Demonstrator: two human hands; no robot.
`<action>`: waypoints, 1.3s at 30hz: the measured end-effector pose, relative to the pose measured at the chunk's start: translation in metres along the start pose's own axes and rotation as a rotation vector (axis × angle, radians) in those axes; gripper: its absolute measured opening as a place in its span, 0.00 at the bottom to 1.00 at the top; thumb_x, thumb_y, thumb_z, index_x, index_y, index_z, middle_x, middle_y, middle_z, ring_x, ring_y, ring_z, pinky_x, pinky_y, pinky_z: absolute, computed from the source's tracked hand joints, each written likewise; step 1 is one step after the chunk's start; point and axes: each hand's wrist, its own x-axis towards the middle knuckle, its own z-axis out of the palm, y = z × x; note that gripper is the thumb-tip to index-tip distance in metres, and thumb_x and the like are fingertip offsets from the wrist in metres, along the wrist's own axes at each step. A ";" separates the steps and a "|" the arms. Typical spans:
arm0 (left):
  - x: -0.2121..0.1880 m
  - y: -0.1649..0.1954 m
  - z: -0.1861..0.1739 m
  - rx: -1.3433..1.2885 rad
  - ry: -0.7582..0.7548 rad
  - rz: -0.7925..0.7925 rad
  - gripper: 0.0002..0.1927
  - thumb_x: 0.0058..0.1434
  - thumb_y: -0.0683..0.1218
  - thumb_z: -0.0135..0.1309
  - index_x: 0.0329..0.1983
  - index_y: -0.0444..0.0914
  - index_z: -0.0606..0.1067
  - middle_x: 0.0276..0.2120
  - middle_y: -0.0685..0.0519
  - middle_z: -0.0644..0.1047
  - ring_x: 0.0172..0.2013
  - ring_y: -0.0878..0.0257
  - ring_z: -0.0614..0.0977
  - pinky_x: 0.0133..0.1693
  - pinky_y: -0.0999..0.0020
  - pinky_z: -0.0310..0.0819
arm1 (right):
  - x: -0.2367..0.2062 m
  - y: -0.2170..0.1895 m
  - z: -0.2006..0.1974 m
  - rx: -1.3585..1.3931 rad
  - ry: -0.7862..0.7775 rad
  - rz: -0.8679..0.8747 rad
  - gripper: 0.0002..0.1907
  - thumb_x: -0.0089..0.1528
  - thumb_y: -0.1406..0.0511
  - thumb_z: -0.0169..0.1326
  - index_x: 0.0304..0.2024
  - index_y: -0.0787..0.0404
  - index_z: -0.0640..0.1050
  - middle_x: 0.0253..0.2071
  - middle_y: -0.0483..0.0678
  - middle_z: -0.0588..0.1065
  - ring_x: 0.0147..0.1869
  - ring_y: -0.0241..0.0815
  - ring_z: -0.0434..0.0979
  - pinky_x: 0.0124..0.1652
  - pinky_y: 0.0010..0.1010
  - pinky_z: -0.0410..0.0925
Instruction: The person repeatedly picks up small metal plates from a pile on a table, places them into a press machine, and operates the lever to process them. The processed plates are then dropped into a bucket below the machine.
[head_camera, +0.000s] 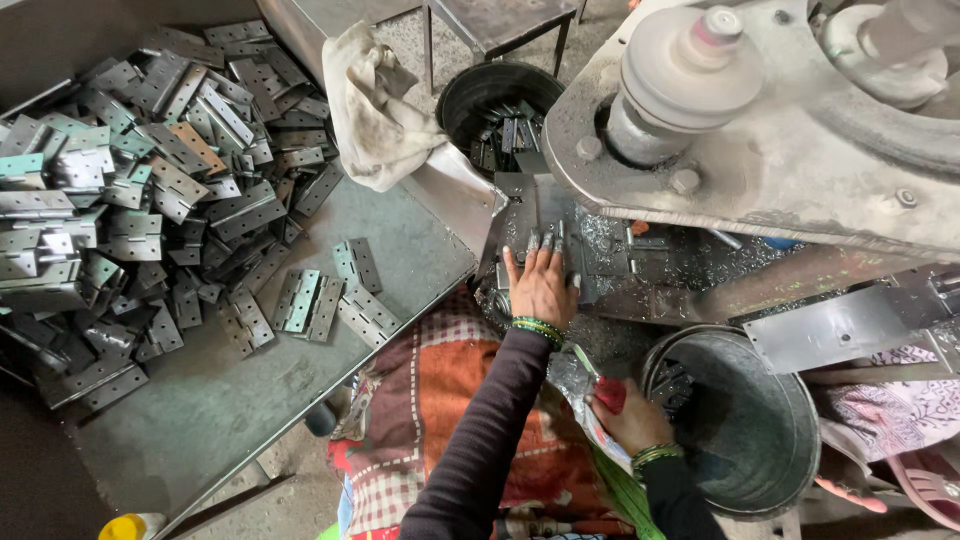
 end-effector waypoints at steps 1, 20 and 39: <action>-0.002 -0.001 -0.002 -0.018 0.018 0.001 0.35 0.55 0.53 0.59 0.65 0.36 0.68 0.61 0.47 0.72 0.67 0.51 0.68 0.71 0.33 0.27 | 0.002 0.003 0.012 -0.027 0.068 -0.018 0.38 0.55 0.39 0.56 0.56 0.58 0.73 0.39 0.63 0.81 0.44 0.64 0.84 0.46 0.49 0.75; -0.031 -0.003 -0.002 -0.009 0.386 0.084 0.26 0.64 0.50 0.49 0.63 0.34 0.73 0.64 0.45 0.73 0.67 0.49 0.68 0.72 0.34 0.34 | 0.029 0.027 0.065 0.025 0.106 -0.036 0.37 0.53 0.37 0.56 0.54 0.52 0.78 0.43 0.59 0.82 0.50 0.62 0.83 0.50 0.46 0.73; -0.017 -0.007 0.002 0.024 0.328 0.046 0.22 0.66 0.47 0.45 0.61 0.37 0.74 0.63 0.48 0.73 0.67 0.51 0.69 0.73 0.34 0.31 | 0.046 0.039 0.080 0.055 0.103 -0.064 0.43 0.52 0.36 0.57 0.58 0.57 0.75 0.46 0.66 0.80 0.51 0.67 0.81 0.52 0.50 0.72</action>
